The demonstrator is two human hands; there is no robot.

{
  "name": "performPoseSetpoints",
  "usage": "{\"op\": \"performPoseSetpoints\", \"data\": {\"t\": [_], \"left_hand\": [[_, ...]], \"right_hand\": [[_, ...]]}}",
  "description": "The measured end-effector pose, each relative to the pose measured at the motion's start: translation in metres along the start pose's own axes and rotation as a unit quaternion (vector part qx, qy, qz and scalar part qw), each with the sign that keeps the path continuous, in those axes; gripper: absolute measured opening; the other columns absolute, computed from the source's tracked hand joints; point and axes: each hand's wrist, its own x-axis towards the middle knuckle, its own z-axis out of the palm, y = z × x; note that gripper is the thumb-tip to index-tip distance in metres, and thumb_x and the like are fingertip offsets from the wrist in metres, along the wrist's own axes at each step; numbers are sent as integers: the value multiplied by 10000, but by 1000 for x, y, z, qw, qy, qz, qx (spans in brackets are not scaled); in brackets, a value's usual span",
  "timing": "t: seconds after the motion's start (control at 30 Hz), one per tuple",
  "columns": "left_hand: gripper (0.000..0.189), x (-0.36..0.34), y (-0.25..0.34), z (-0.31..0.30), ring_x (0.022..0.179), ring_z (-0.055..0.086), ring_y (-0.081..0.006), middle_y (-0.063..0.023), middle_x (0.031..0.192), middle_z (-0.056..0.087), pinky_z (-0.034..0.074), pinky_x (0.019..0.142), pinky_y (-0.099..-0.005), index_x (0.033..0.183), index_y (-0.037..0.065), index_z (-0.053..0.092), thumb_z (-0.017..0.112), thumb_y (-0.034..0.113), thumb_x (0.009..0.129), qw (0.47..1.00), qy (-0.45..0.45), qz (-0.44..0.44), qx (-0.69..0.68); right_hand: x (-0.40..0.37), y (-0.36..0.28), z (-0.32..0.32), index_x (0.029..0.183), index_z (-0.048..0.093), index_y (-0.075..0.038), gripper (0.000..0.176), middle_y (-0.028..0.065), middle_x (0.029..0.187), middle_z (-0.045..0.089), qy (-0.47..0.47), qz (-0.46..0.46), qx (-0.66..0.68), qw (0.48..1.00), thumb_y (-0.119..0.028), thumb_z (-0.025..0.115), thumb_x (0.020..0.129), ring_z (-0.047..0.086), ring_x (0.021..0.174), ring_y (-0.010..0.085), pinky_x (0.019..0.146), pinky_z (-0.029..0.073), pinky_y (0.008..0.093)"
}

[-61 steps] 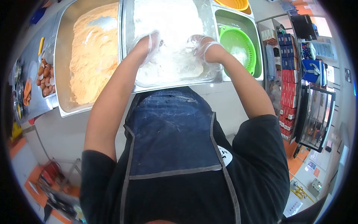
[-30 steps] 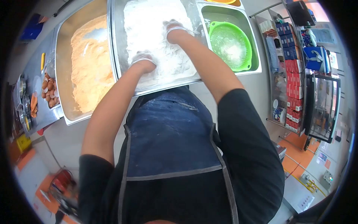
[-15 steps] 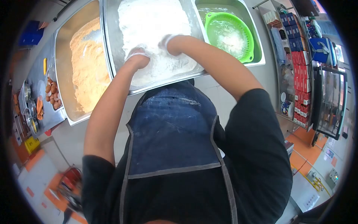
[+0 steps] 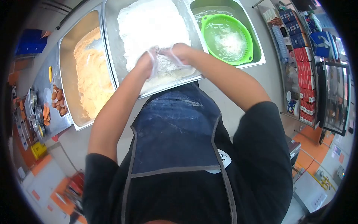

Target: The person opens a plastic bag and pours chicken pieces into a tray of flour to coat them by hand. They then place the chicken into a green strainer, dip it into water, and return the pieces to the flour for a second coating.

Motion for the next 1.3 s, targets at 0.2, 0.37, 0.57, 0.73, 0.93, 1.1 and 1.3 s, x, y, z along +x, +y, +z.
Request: {"op": "performPoseSetpoints", "data": {"t": [0.2,0.37,0.57,0.73,0.93,1.1,1.3], "left_hand": [[283,-14,42,-23,882,538,-171,-120,1002,588,430,762,-277,1065,-36,567,572,127,834,959,-21,107,261],[274,-13,49,-22,808,544,-155,-101,937,598,436,707,-264,1049,-43,566,542,76,802,879,-26,134,456],[413,-19,51,-10,980,516,-178,-121,1080,571,417,808,-296,1108,-27,543,578,281,836,952,-64,53,296],[492,-33,56,4,1098,453,-235,-140,1192,511,343,933,-357,1193,18,505,470,396,880,991,-25,-4,131],[464,37,-14,-7,1140,418,-251,-170,1204,488,319,967,-384,1177,-11,488,409,353,901,961,-3,53,273],[410,71,-31,-19,1107,453,-229,-170,1179,504,340,952,-367,1175,-2,485,374,301,922,972,-227,-14,63],[517,-31,58,8,1146,412,-240,-137,1270,435,305,978,-366,1255,5,406,429,378,898,993,-97,-4,70]], "right_hand": [[-69,-26,-34,1126,511,78,534,170,1065,580,-34,-234,-69,969,-322,634,796,584,890,182,713,474,284],[-84,-43,-39,1143,483,95,523,231,1036,581,60,-224,-377,897,-255,636,786,577,911,278,828,431,301],[-79,-32,-54,1099,515,92,458,250,1006,582,36,-267,-511,816,-219,609,777,577,910,310,819,432,326],[-79,-35,-56,952,591,53,331,225,953,590,31,-248,-505,826,-217,580,761,568,894,334,785,436,372],[30,12,-10,1040,577,40,392,247,1021,573,-54,-154,-585,794,-207,596,738,555,951,348,859,409,390],[23,17,20,1080,555,35,444,218,986,595,95,-135,-365,916,-207,653,721,565,907,293,784,449,352],[-32,-20,-31,1246,392,50,642,138,986,592,-1,-177,-108,978,-115,692,704,566,797,174,667,470,277]]}}
